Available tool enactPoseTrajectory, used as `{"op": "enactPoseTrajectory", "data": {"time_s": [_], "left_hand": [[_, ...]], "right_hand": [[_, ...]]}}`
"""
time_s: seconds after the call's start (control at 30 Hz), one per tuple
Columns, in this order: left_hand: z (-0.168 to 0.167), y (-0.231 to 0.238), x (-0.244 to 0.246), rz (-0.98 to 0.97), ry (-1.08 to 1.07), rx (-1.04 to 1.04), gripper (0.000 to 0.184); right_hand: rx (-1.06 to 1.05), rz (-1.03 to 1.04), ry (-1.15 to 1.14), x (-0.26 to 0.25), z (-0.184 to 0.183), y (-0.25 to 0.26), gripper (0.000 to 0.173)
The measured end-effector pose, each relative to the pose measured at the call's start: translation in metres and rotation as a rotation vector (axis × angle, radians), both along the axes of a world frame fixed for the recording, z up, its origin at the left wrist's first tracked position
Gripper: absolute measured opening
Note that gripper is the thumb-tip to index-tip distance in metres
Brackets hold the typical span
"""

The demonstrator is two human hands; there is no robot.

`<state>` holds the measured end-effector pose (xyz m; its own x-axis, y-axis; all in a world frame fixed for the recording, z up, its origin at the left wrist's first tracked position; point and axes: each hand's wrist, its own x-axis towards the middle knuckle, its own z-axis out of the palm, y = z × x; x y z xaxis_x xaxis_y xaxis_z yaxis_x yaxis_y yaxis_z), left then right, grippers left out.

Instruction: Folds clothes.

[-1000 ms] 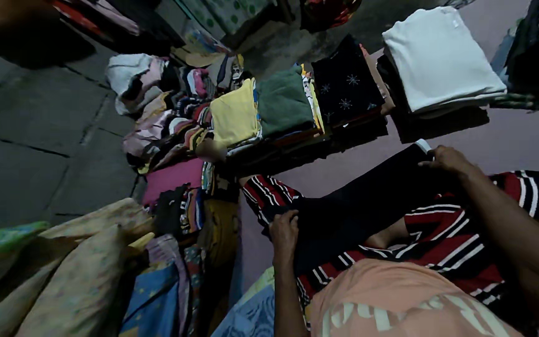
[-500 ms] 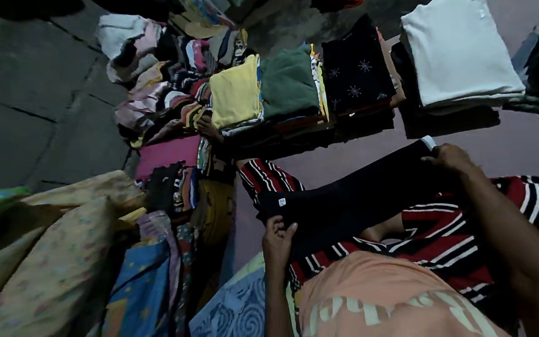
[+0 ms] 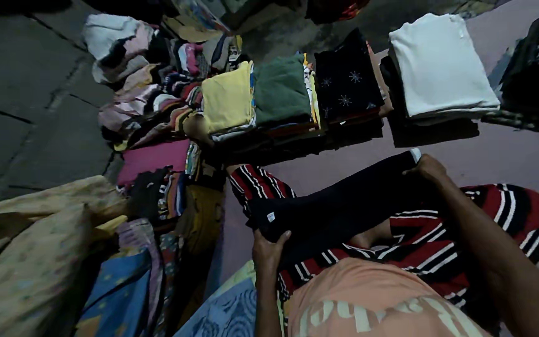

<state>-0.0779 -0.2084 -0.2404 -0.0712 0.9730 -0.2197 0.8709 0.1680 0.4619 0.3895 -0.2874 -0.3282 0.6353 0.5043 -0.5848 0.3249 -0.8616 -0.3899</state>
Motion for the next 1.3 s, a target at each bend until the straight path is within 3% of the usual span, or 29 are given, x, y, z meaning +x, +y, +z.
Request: {"op": "enactPoseTrajectory", "data": {"time_s": [0.1,0.17,0.27,0.33,0.43,0.6,0.67,0.77,0.87,0.93,1.1,1.2,1.3], "left_hand": [[0.007,-0.002,0.011,-0.124,0.036,-0.004,0.059],[0.008,-0.002,0.014,-0.174,-0.018,0.036,0.051],[0.005,0.008,0.013,-0.071,-0.427,-0.026,0.05],[0.006,0.02,0.013,-0.019,-0.613,-0.092,0.06],[0.022,0.039,0.021,-0.029,-0.713,-0.09,0.06],[0.075,0.065,0.042,-0.161,-0.789,0.034,0.058],[0.082,0.076,0.052,-0.198,-0.826,0.079,0.056],[0.064,0.095,0.068,-0.291,-0.796,0.058,0.066],[0.03,0.109,0.081,-0.413,-0.361,0.006,0.091],[0.007,0.111,0.088,-0.463,-0.214,-0.004,0.093],[-0.009,0.103,0.101,-0.487,-0.332,-0.074,0.076],[-0.013,0.109,0.111,-0.504,-0.438,-0.083,0.058],[-0.018,0.115,0.133,-0.43,-0.664,-0.212,0.045]], "right_hand": [[0.004,0.064,0.044,0.007,-0.012,-0.002,0.061],[0.055,0.077,0.072,0.008,-0.01,-0.001,0.054],[0.175,0.015,0.154,0.008,-0.007,-0.007,0.046],[0.208,-0.025,0.185,0.006,-0.002,-0.011,0.046],[0.291,-0.114,0.209,0.008,0.022,-0.014,0.044],[0.624,-0.255,0.151,0.022,0.082,-0.038,0.035],[0.723,-0.31,0.113,0.03,0.102,-0.053,0.033],[0.752,-0.377,0.018,0.048,0.117,-0.074,0.037],[0.648,-0.398,-0.093,0.073,0.103,-0.089,0.045],[0.547,-0.417,-0.143,0.088,0.084,-0.095,0.052],[0.552,-0.433,-0.183,0.078,0.085,-0.09,0.048],[0.616,-0.385,-0.145,0.045,0.119,-0.069,0.045],[0.731,-0.313,0.005,-0.019,0.16,-0.031,0.045]]}}
